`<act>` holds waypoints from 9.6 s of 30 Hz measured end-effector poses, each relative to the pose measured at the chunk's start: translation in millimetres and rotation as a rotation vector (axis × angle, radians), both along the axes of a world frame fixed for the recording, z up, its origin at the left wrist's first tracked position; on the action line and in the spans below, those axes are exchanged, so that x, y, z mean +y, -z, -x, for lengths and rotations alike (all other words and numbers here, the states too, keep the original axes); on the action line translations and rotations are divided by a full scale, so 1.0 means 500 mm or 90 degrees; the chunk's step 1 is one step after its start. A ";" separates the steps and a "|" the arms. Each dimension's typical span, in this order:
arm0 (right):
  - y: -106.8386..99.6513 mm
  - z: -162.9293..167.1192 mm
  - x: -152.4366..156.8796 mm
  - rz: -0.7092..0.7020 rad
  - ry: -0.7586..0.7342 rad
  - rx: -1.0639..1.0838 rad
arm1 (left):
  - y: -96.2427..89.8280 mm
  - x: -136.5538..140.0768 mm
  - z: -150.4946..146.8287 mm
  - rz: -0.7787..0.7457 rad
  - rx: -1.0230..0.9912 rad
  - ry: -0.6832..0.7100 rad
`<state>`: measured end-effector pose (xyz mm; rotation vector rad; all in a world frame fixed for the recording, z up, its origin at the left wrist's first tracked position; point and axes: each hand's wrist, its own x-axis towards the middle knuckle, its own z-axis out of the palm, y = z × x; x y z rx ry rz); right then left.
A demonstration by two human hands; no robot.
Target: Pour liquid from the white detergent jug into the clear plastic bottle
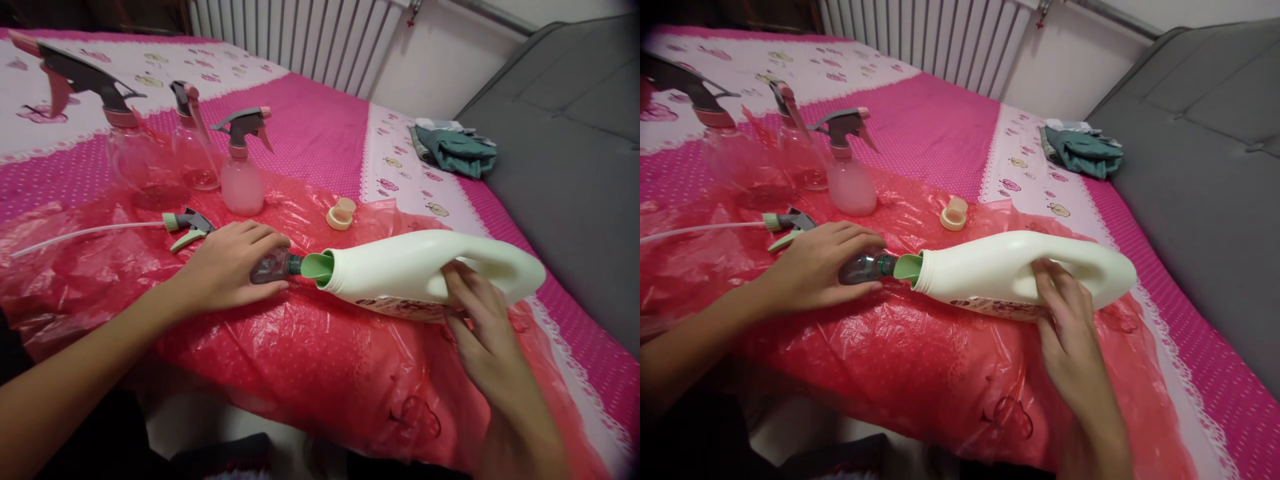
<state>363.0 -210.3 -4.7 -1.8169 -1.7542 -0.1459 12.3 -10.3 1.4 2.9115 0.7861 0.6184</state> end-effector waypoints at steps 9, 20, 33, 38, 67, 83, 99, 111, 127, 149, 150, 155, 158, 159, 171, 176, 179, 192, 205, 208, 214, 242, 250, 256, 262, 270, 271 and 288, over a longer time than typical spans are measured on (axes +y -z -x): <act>-0.003 0.001 -0.004 0.018 0.015 0.026 | -0.002 -0.001 -0.001 0.008 -0.003 -0.004; -0.004 -0.001 0.001 -0.001 -0.001 0.001 | -0.001 -0.001 -0.001 -0.006 -0.006 0.009; -0.002 -0.009 -0.003 0.005 -0.008 -0.001 | 0.000 0.000 0.000 -0.004 -0.016 0.010; -0.004 -0.008 -0.003 -0.005 -0.025 -0.016 | 0.002 0.001 0.000 0.000 -0.021 0.013; -0.004 -0.018 -0.004 -0.020 -0.039 -0.011 | 0.005 0.002 0.001 -0.022 -0.026 0.022; -0.004 -0.018 -0.001 -0.022 -0.039 0.002 | 0.003 0.001 0.001 0.005 -0.016 0.011; -0.004 -0.018 -0.002 -0.011 -0.028 0.013 | 0.001 0.000 0.000 0.004 -0.010 0.009; -0.006 -0.011 0.002 -0.033 -0.034 -0.025 | -0.003 -0.002 -0.001 0.011 -0.015 0.013; -0.004 -0.012 0.003 -0.034 -0.031 -0.008 | -0.002 -0.003 0.000 0.002 -0.017 0.017; -0.003 -0.003 -0.001 -0.012 0.061 -0.030 | 0.004 0.001 0.002 -0.034 -0.036 0.043; -0.002 -0.004 -0.001 -0.010 0.064 -0.021 | 0.003 0.000 0.002 -0.032 -0.036 0.043; 0.003 -0.009 -0.002 -0.006 0.071 0.008 | 0.004 0.001 0.002 -0.043 -0.035 0.047; 0.005 -0.011 -0.001 -0.031 0.064 0.000 | 0.005 0.001 0.001 -0.036 -0.035 0.045; 0.006 -0.011 0.000 -0.041 0.062 -0.003 | 0.006 0.001 0.001 -0.036 -0.035 0.045; 0.002 -0.014 -0.003 -0.063 0.037 -0.012 | 0.006 0.002 0.001 -0.055 -0.041 0.051; -0.003 -0.013 -0.004 -0.046 0.049 -0.013 | 0.006 0.003 0.001 -0.051 -0.039 0.049; -0.007 -0.012 -0.006 -0.038 0.048 -0.011 | 0.007 0.004 0.001 -0.043 -0.043 0.045; -0.007 -0.015 -0.006 -0.010 0.040 -0.021 | 0.010 0.003 0.002 -0.053 -0.046 0.052; -0.001 -0.019 -0.011 -0.016 0.041 0.028 | 0.006 0.001 0.000 -0.032 -0.036 0.034; -0.005 -0.016 -0.012 -0.013 0.047 0.031 | 0.003 0.000 -0.001 -0.031 -0.034 0.033; -0.011 -0.010 -0.014 -0.002 0.062 0.048 | 0.002 0.000 0.000 -0.034 -0.032 0.035; -0.005 -0.012 -0.007 -0.022 0.049 0.036 | 0.002 0.001 -0.001 -0.039 -0.033 0.039; -0.006 -0.008 -0.004 -0.026 0.053 0.036 | 0.001 0.000 -0.001 -0.010 -0.021 0.023; -0.006 -0.008 -0.005 -0.017 0.059 0.034 | 0.003 0.001 0.000 -0.013 -0.030 0.030; -0.007 -0.004 -0.002 -0.033 0.039 0.029 | 0.006 0.002 0.001 -0.027 -0.045 0.044; -0.002 -0.009 -0.005 -0.025 0.033 0.025 | 0.005 0.003 0.000 -0.057 -0.039 0.052; -0.003 -0.009 -0.005 -0.026 0.033 0.026 | 0.005 0.002 0.000 -0.058 -0.040 0.052; -0.005 -0.005 -0.001 -0.031 0.031 0.023 | 0.009 0.003 0.000 -0.044 -0.045 0.051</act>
